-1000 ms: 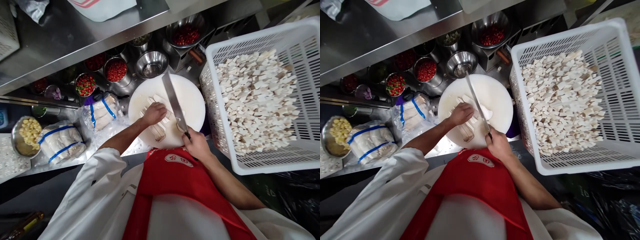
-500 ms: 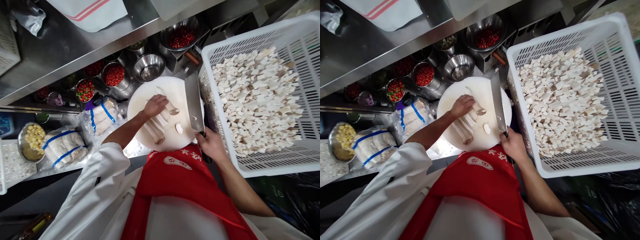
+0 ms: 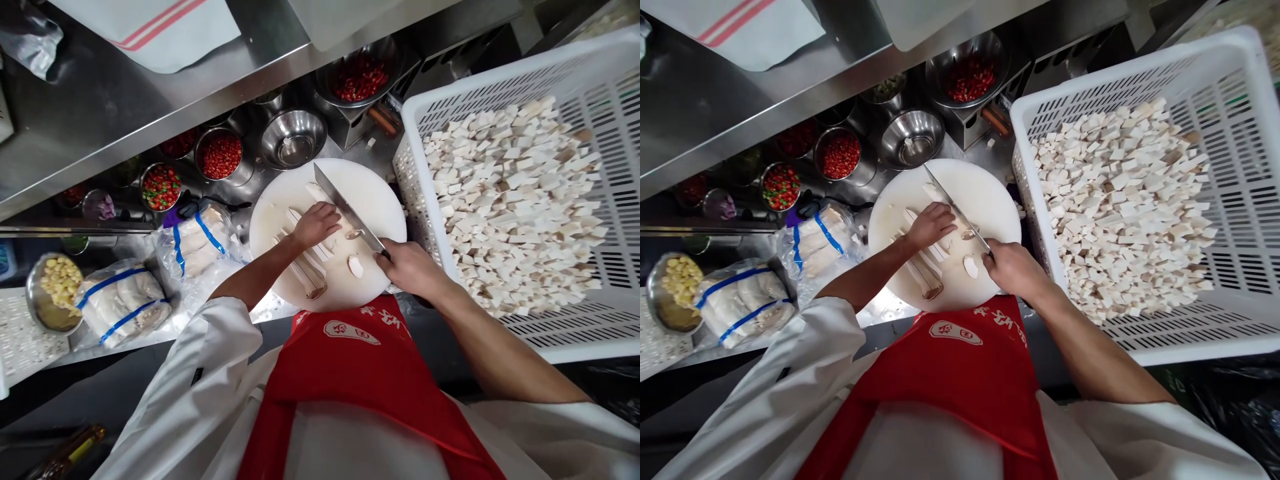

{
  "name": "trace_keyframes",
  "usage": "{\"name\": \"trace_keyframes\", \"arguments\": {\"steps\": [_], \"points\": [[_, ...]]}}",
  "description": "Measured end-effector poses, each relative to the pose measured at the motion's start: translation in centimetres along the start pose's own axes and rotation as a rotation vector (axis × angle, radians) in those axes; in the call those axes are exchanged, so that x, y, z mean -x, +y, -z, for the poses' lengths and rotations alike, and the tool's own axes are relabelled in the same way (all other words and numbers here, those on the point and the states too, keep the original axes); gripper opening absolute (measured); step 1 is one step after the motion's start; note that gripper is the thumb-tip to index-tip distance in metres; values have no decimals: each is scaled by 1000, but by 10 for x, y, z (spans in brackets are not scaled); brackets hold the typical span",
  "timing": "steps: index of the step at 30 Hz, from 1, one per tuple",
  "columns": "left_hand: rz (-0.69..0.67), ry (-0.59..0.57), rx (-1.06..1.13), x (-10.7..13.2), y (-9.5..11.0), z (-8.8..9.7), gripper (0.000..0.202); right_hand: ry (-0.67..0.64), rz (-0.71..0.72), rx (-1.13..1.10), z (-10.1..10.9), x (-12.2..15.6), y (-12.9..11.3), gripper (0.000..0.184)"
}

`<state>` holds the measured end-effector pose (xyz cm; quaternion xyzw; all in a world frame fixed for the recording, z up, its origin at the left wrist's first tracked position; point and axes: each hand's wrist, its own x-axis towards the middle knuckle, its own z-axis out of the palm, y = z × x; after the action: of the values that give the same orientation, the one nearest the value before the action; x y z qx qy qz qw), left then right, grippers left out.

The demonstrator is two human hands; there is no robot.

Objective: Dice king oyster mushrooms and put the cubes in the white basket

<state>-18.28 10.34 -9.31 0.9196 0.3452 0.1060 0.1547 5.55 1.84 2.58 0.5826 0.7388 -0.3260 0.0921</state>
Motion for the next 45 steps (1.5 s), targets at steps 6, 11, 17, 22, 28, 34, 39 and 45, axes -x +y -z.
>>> {"name": "trace_keyframes", "arguments": {"steps": [6,11,17,22,28,34,39,45], "points": [[-7,45,49,1,-3,-6,30,-126,-51,61,1,-28,-7,30],[-12,96,67,5,-3,-7,27,-50,-42,47,-16,-50,-15,33],[-20,146,64,8,-1,-8,27,-21,-14,46,-6,-23,-10,35],[-41,148,95,8,-4,-13,28,-124,-55,33,-9,-24,-14,33],[-18,136,79,7,-5,-13,27,-109,-84,-15,-18,-46,-23,32],[-65,42,-45,11,-3,-1,28,12,-40,-78,-16,-61,-39,32],[-24,-18,-102,12,2,12,28,165,30,-161,-11,-20,-22,29],[-103,-258,-166,-28,4,26,46,446,-145,-437,-25,62,11,28]]}}
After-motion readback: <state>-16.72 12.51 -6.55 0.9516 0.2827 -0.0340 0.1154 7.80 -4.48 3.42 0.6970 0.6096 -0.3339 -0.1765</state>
